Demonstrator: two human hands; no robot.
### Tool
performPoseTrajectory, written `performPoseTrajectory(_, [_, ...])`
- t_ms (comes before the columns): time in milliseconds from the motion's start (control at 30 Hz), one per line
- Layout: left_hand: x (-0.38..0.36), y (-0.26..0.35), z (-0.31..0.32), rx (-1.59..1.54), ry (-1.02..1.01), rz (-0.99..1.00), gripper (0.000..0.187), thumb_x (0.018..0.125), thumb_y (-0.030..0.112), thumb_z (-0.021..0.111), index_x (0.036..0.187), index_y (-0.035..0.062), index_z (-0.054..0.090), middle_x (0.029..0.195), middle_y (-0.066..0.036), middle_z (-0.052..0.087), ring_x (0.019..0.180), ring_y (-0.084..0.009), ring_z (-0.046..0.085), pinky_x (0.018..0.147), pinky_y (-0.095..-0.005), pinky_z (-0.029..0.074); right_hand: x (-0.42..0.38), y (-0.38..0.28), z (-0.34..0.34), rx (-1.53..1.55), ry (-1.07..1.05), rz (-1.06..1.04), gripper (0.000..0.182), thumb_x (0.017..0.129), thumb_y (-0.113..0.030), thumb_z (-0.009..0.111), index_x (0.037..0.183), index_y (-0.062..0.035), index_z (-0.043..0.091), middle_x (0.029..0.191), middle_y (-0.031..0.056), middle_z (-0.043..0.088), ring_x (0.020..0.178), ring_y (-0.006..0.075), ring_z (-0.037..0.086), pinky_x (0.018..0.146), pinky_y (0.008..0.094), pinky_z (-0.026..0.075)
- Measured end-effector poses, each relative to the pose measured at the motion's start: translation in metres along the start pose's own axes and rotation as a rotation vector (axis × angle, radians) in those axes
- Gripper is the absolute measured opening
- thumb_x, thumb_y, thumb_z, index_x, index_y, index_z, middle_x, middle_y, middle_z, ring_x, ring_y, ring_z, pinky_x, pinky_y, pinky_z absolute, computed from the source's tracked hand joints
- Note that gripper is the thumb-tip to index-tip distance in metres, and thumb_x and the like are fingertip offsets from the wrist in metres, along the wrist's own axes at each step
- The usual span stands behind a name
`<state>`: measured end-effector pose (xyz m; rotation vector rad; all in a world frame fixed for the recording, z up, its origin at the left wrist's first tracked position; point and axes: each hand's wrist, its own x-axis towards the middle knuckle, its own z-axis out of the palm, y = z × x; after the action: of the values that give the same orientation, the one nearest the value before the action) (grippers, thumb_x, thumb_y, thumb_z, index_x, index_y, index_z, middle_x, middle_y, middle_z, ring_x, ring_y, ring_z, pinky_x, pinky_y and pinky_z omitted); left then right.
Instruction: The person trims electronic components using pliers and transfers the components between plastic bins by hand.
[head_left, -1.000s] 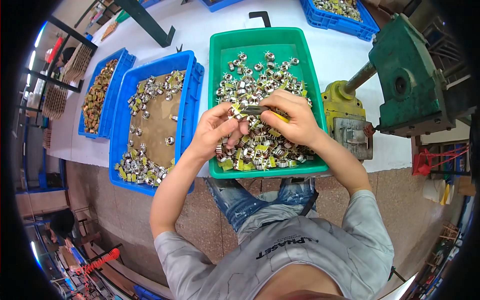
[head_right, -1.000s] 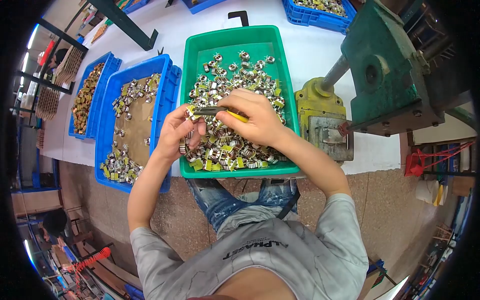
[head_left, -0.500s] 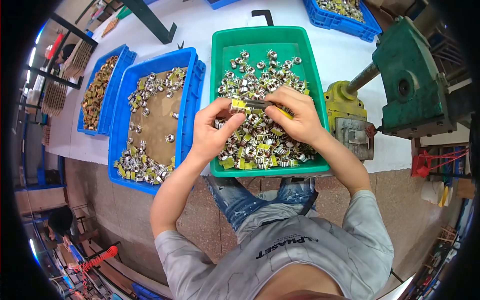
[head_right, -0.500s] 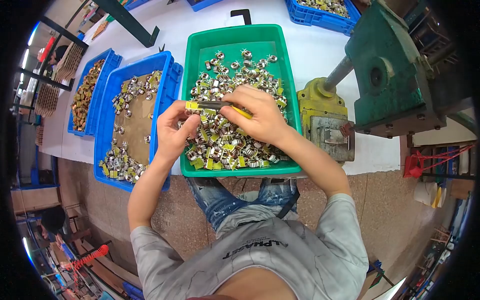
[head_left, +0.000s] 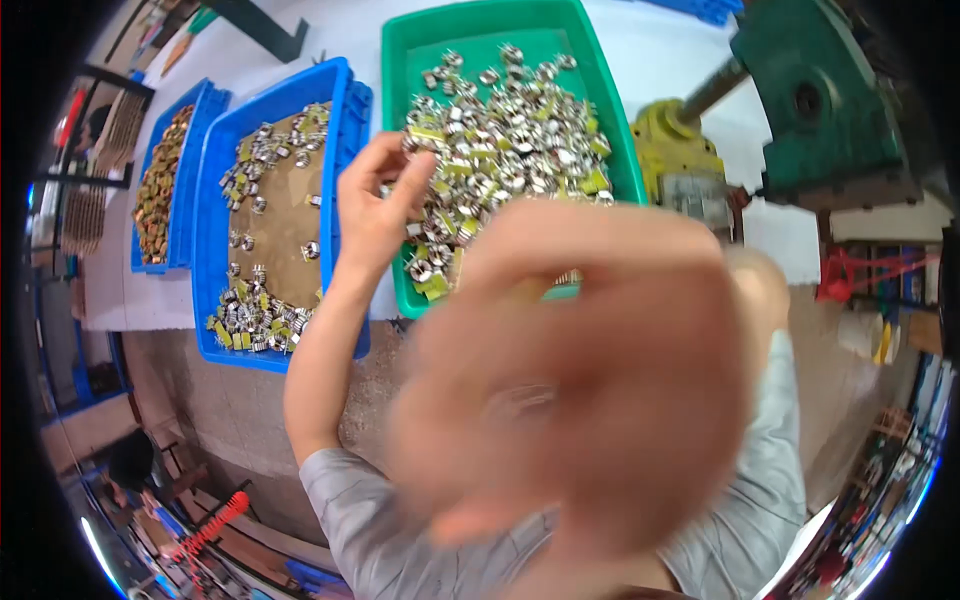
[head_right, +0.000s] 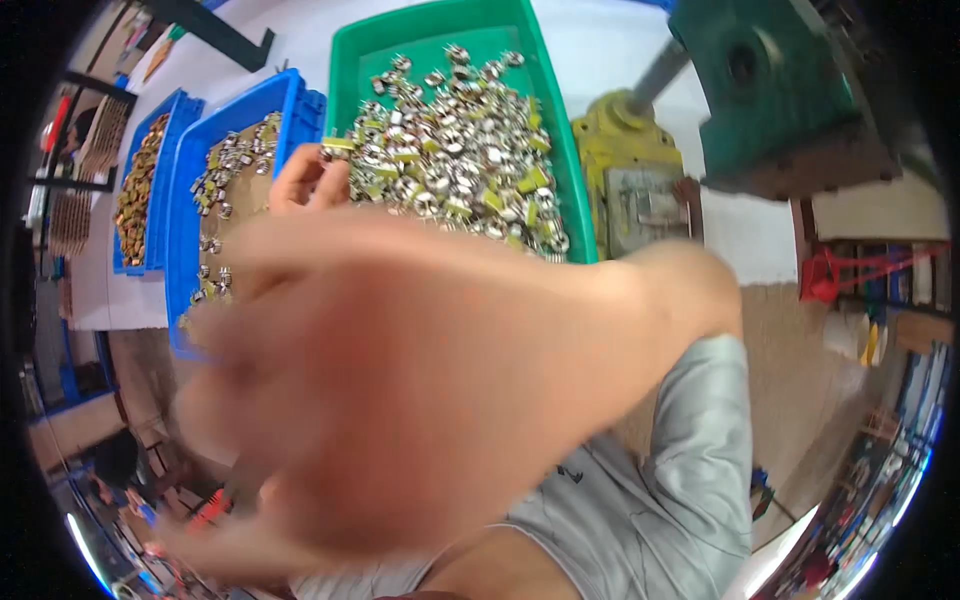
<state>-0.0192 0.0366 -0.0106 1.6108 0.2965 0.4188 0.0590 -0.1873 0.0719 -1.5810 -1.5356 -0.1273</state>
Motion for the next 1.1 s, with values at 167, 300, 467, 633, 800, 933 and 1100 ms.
performPoseTrajectory(167, [0.000,0.005,0.000,0.090,0.033,0.043,0.020,0.085,0.013,0.071,0.099,0.0015,0.063,0.073,-0.001,0.060,0.061,-0.0079,0.051,0.059,-0.0222,0.044,0.004,-0.009,0.026,0.031,0.031,-0.014,0.022,0.082,-0.018,0.070,0.099,-0.0037,0.068,0.085,0.0070,0.062,0.067,0.0201,0.053,0.065,0.0311,0.043])
performPoseTrajectory(300, [0.000,0.003,0.002,0.133,0.037,0.122,0.020,0.084,0.014,0.072,0.097,0.0006,0.065,0.074,-0.001,0.062,0.065,-0.0086,0.054,0.063,-0.0213,0.045,0.028,-0.017,0.067,0.156,0.022,-0.120,0.023,0.082,-0.019,0.070,0.099,-0.0039,0.068,0.085,0.0069,0.061,0.067,0.0203,0.053,0.065,0.0310,0.043])
performPoseTrajectory(467, [-0.004,0.011,0.000,0.135,-0.024,0.165,0.021,0.083,0.013,0.073,0.097,0.0007,0.065,0.075,-0.001,0.063,0.066,-0.0086,0.054,0.064,-0.0210,0.045,0.034,-0.020,0.083,0.168,0.018,-0.157,0.024,0.081,-0.020,0.071,0.100,-0.0042,0.068,0.084,0.0068,0.061,0.067,0.0205,0.052,0.065,0.0310,0.043])
performPoseTrajectory(633, [-0.009,0.012,0.003,0.144,-0.054,0.171,0.021,0.083,0.014,0.074,0.097,0.0007,0.066,0.075,-0.001,0.063,0.066,-0.0087,0.054,0.064,-0.0208,0.044,0.018,-0.007,0.074,0.128,0.002,-0.129,0.026,0.081,-0.021,0.072,0.100,-0.0044,0.068,0.084,0.0066,0.060,0.067,0.0207,0.052,0.064,0.0310,0.043])
performPoseTrajectory(800, [-0.004,0.017,0.001,0.144,-0.080,0.151,0.019,0.084,0.015,0.073,0.096,0.0024,0.066,0.072,0.001,0.061,0.063,-0.0072,0.050,0.060,-0.0201,0.041,-0.023,0.002,0.065,0.075,-0.023,-0.041,0.027,0.080,-0.022,0.072,0.101,-0.0046,0.068,0.083,0.0065,0.060,0.066,0.0209,0.052,0.064,0.0310,0.043])
performPoseTrajectory(933, [-0.003,0.015,0.002,0.169,-0.090,0.172,0.017,0.086,0.017,0.072,0.095,0.0037,0.066,0.070,0.002,0.059,0.060,-0.0058,0.047,0.056,-0.0195,0.039,-0.036,-0.008,0.074,0.108,0.007,-0.008,0.028,0.080,-0.023,0.073,0.101,-0.0048,0.069,0.083,0.0063,0.060,0.066,0.0210,0.052,0.064,0.0310,0.042])
performPoseTrajectory(1100, [-0.015,0.005,0.012,0.124,-0.091,0.142,0.015,0.087,0.018,0.070,0.093,0.0049,0.065,0.068,0.002,0.057,0.058,-0.0051,0.045,0.052,-0.0190,0.036,-0.044,-0.027,0.068,0.128,0.000,0.030,0.029,0.079,-0.023,0.073,0.102,-0.0051,0.069,0.082,0.0062,0.059,0.066,0.0212,0.051,0.064,0.0309,0.042])
